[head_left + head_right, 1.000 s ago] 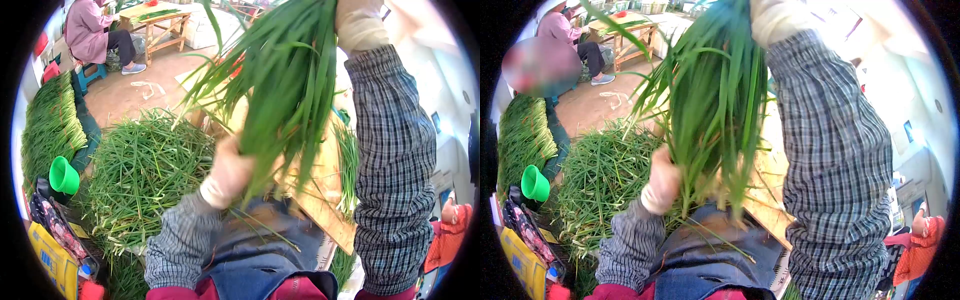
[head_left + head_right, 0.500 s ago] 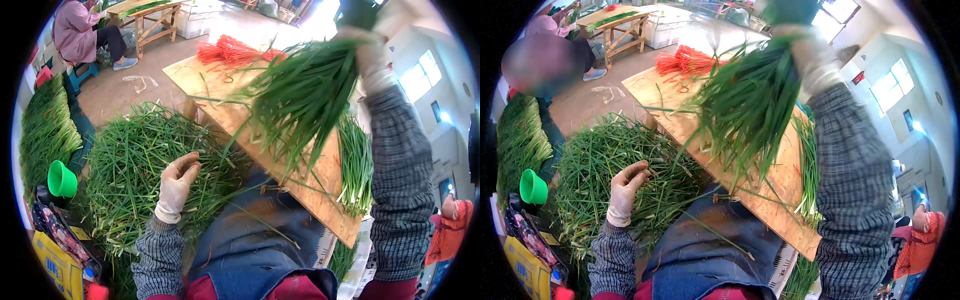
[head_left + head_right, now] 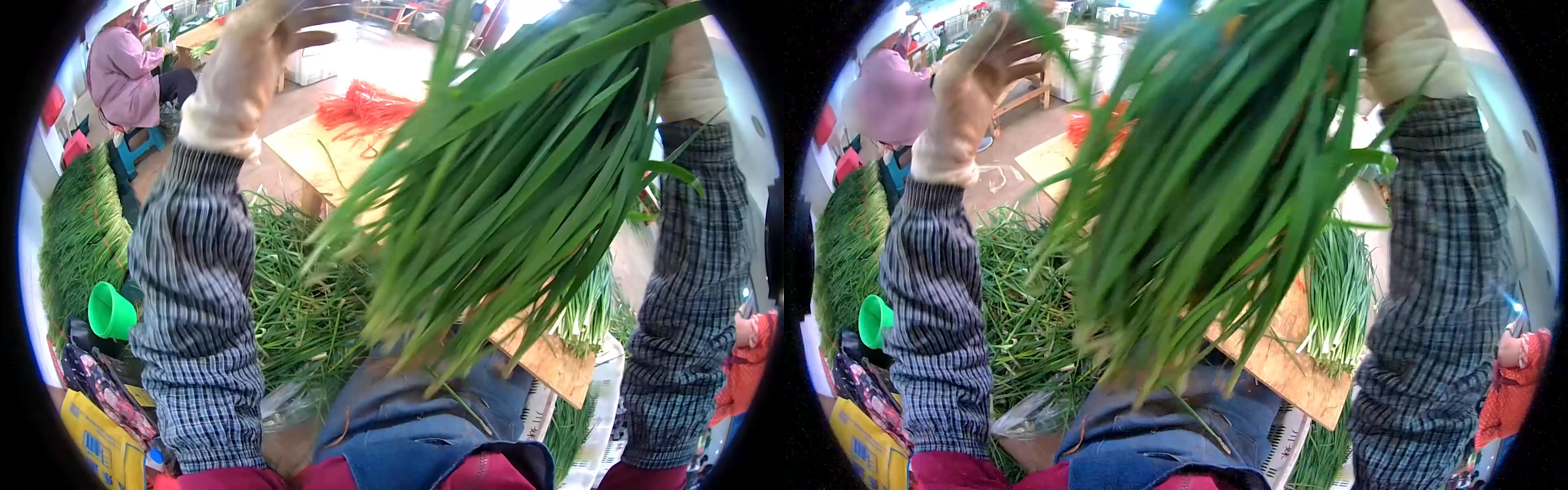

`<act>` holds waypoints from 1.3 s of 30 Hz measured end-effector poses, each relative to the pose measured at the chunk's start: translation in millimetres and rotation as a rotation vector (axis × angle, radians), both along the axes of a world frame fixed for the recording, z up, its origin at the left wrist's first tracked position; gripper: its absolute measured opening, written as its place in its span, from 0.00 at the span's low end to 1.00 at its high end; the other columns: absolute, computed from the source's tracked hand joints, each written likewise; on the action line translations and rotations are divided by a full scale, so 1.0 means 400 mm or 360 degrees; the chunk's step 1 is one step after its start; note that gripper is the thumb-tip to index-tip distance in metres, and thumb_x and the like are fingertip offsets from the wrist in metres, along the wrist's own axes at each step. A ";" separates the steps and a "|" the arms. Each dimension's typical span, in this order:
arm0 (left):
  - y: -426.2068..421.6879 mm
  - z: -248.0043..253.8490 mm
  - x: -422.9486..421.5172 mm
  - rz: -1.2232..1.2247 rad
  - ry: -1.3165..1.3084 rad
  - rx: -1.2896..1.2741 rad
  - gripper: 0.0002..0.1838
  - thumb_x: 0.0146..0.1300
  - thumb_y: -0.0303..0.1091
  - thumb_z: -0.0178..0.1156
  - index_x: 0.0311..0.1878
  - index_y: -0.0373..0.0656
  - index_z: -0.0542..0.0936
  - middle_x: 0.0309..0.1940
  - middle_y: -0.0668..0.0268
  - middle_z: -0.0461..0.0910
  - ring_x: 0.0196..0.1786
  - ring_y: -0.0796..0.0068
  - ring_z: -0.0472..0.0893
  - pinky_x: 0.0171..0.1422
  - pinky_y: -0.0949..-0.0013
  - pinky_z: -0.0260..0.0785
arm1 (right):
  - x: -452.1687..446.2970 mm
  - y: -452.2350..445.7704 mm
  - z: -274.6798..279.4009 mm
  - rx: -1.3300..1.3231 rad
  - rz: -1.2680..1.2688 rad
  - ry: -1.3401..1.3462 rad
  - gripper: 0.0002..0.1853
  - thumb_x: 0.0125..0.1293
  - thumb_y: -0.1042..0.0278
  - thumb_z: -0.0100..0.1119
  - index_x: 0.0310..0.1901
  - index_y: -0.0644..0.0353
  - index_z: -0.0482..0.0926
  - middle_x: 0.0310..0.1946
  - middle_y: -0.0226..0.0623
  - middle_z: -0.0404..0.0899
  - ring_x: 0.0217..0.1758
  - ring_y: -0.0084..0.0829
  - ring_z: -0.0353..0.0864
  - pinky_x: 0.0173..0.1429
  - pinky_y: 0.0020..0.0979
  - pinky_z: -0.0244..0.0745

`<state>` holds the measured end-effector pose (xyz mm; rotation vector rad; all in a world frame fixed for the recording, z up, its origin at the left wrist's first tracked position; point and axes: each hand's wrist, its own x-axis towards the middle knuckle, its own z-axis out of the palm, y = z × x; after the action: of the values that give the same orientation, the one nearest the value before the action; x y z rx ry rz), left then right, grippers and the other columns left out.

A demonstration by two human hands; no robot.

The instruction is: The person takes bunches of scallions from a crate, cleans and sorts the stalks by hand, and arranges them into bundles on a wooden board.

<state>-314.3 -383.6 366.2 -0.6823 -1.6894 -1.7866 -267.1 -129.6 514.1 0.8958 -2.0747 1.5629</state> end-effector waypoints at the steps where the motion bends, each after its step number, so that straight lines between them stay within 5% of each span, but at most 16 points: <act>1: -0.005 0.008 -0.040 -0.0172 0.0005 -0.0008 0.28 0.63 0.52 0.48 0.57 0.38 0.71 0.48 0.60 0.78 0.52 0.68 0.75 0.60 0.63 0.63 | -0.033 0.014 0.004 -0.0076 0.0091 -0.0070 0.10 0.58 0.64 0.52 0.27 0.63 0.76 0.22 0.37 0.79 0.21 0.28 0.79 0.27 0.25 0.76; 4: 0.028 -0.075 -0.043 -0.0681 -0.0314 -0.0030 0.32 0.61 0.56 0.48 0.58 0.38 0.70 0.49 0.60 0.77 0.52 0.69 0.75 0.59 0.65 0.64 | -0.098 0.021 -0.070 -0.0335 0.0310 -0.0120 0.15 0.57 0.61 0.58 0.37 0.66 0.76 0.27 0.42 0.81 0.25 0.31 0.82 0.33 0.30 0.80; 5: 0.048 -0.129 -0.020 -0.0828 -0.0492 -0.0013 0.34 0.60 0.58 0.49 0.58 0.38 0.70 0.50 0.59 0.76 0.52 0.69 0.74 0.59 0.66 0.64 | -0.125 0.034 -0.100 -0.0449 0.0416 -0.0521 0.22 0.54 0.56 0.65 0.43 0.65 0.76 0.29 0.42 0.81 0.28 0.31 0.82 0.35 0.32 0.81; 6: 0.075 -0.200 0.024 -0.0976 -0.0701 0.0034 0.35 0.59 0.60 0.49 0.59 0.38 0.70 0.50 0.59 0.76 0.52 0.70 0.74 0.59 0.66 0.65 | -0.121 0.033 -0.170 -0.0565 0.0349 -0.0621 0.11 0.58 0.70 0.53 0.39 0.68 0.78 0.31 0.41 0.80 0.36 0.35 0.80 0.47 0.34 0.76; 8: 0.101 -0.337 0.073 -0.1232 -0.1117 0.0175 0.38 0.58 0.63 0.49 0.59 0.38 0.69 0.51 0.59 0.75 0.52 0.70 0.74 0.58 0.67 0.65 | -0.239 0.072 -0.312 -0.0785 0.0120 -0.0433 0.11 0.61 0.66 0.49 0.39 0.64 0.77 0.32 0.40 0.79 0.38 0.36 0.78 0.49 0.37 0.73; 9: 0.108 -0.404 0.100 -0.1336 -0.1320 0.0272 0.40 0.57 0.64 0.49 0.60 0.38 0.69 0.52 0.59 0.75 0.52 0.71 0.74 0.58 0.68 0.66 | -0.265 0.124 -0.405 -0.0270 -0.0336 -0.0073 0.11 0.61 0.67 0.49 0.38 0.65 0.76 0.32 0.41 0.79 0.36 0.36 0.78 0.47 0.38 0.73; 11: 0.109 -0.524 0.140 -0.1471 -0.1684 0.0449 0.43 0.56 0.68 0.50 0.60 0.38 0.68 0.53 0.59 0.74 0.52 0.71 0.74 0.57 0.69 0.67 | -0.257 0.162 -0.497 -0.0349 -0.0674 -0.0505 0.10 0.60 0.69 0.49 0.37 0.66 0.74 0.31 0.42 0.78 0.33 0.37 0.77 0.44 0.38 0.73; 12: 0.103 -0.551 0.155 -0.1509 -0.1889 0.0492 0.46 0.53 0.71 0.48 0.59 0.37 0.69 0.54 0.58 0.74 0.51 0.71 0.75 0.57 0.68 0.67 | -0.250 0.163 -0.520 -0.0959 -0.0541 -0.1303 0.09 0.59 0.70 0.49 0.37 0.66 0.73 0.30 0.42 0.78 0.31 0.37 0.76 0.43 0.38 0.73; 15: 0.164 -0.633 0.190 -0.1363 -0.2096 0.0943 0.48 0.44 0.77 0.50 0.53 0.39 0.75 0.40 0.64 0.82 0.36 0.73 0.81 0.39 0.71 0.75 | -0.288 0.253 -0.639 -0.1135 -0.0661 -0.1415 0.07 0.56 0.69 0.53 0.32 0.64 0.75 0.26 0.40 0.77 0.27 0.36 0.76 0.36 0.35 0.74; 18: 0.189 -0.589 0.230 -0.0905 -0.2035 0.0780 0.46 0.46 0.75 0.51 0.54 0.41 0.74 0.45 0.64 0.79 0.42 0.74 0.79 0.43 0.71 0.73 | -0.347 0.376 -0.677 -0.1234 -0.0690 -0.1470 0.08 0.55 0.73 0.53 0.35 0.68 0.72 0.29 0.43 0.77 0.28 0.41 0.77 0.37 0.40 0.75; 20: 0.180 -0.586 0.234 -0.1417 -0.1611 0.0443 0.49 0.48 0.72 0.55 0.65 0.44 0.63 0.55 0.63 0.72 0.50 0.78 0.74 0.47 0.72 0.70 | -0.370 0.443 -0.676 -0.1375 -0.0748 -0.1427 0.11 0.55 0.76 0.52 0.39 0.71 0.70 0.29 0.46 0.77 0.28 0.42 0.78 0.36 0.42 0.77; 22: 0.207 -0.624 0.238 -0.1303 -0.1534 0.0271 0.48 0.49 0.67 0.59 0.67 0.44 0.60 0.54 0.66 0.72 0.48 0.78 0.73 0.46 0.72 0.69 | -0.393 0.491 -0.698 -0.1494 -0.0949 -0.1295 0.12 0.54 0.80 0.53 0.39 0.74 0.68 0.30 0.50 0.77 0.26 0.44 0.78 0.32 0.44 0.77; 27: 0.277 -0.562 0.283 -0.1109 -0.1555 0.0457 0.43 0.51 0.32 0.65 0.69 0.41 0.55 0.60 0.63 0.66 0.58 0.76 0.69 0.59 0.75 0.63 | -0.407 0.527 -0.748 -0.1646 -0.1170 -0.1303 0.12 0.53 0.85 0.53 0.38 0.80 0.67 0.32 0.53 0.76 0.26 0.45 0.79 0.30 0.44 0.79; 30: 0.287 -0.565 0.300 -0.1029 -0.2052 0.0315 0.29 0.55 0.30 0.62 0.62 0.41 0.67 0.50 0.67 0.74 0.46 0.81 0.74 0.48 0.75 0.68 | -0.415 0.556 -0.756 -0.1632 -0.1025 -0.1355 0.12 0.52 0.85 0.55 0.38 0.81 0.67 0.33 0.54 0.76 0.27 0.46 0.79 0.30 0.46 0.79; 35: 0.235 -0.467 0.321 -0.0880 -0.1964 0.0022 0.19 0.57 0.29 0.58 0.54 0.40 0.74 0.36 0.73 0.77 0.34 0.85 0.73 0.35 0.80 0.65 | -0.439 0.584 -0.761 -0.1589 -0.0972 -0.1495 0.22 0.50 0.84 0.58 0.47 0.81 0.62 0.40 0.56 0.76 0.32 0.48 0.80 0.37 0.46 0.78; 39: 0.194 -0.411 0.354 -0.0756 -0.2118 0.0224 0.15 0.56 0.27 0.56 0.48 0.37 0.76 0.28 0.73 0.76 0.22 0.89 0.66 0.25 0.83 0.59 | -0.347 0.427 -0.670 -0.0997 -0.1642 -0.1436 0.33 0.55 0.74 0.58 0.58 0.80 0.55 0.48 0.55 0.74 0.46 0.42 0.78 0.53 0.38 0.73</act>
<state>-172.6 -306.0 201.6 0.3759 -2.1899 -3.0116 -405.7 41.3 246.1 -1.1173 -1.7167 1.8440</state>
